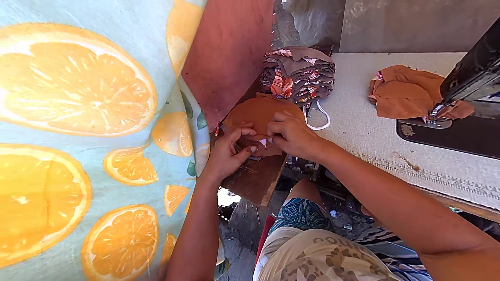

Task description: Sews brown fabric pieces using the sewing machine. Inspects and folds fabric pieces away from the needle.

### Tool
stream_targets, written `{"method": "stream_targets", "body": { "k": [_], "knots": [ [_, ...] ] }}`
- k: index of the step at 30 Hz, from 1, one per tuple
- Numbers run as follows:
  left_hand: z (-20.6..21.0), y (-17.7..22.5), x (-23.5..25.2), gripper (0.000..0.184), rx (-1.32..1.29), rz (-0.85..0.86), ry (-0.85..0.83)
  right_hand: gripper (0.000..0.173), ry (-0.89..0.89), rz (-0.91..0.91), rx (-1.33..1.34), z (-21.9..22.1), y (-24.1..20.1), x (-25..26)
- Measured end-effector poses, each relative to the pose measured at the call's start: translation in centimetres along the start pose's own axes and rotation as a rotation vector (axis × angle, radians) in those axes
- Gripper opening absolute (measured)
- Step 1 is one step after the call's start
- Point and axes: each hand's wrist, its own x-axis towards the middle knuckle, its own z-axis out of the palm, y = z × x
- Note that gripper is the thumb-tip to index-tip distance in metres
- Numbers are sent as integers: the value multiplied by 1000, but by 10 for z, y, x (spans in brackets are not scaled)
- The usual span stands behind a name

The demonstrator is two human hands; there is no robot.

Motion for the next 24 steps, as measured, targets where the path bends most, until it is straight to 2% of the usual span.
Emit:
{"method": "stream_targets", "body": {
  "k": [6,10,13,17,21,22,24],
  "knots": [
    [5,-1,2,31,66,27,26,11,-40,72,212,-3,12,14],
    [6,2,10,25,154,26,97,12,21,87,269,-7,14,21],
    [3,6,19,18,224,77,146,14,71,79,215,-10,10,23],
    [-3,14,26,15,284,42,136,9,119,55,-44,-4,-9,17],
    [-2,18,31,15,285,-6,118,51,61,16,-260,11,-18,11],
    [-2,18,32,15,278,-24,116,57,45,19,-271,14,-18,11],
    [-2,19,34,15,273,-32,115,55,46,16,-274,18,-17,11]
  ]
}}
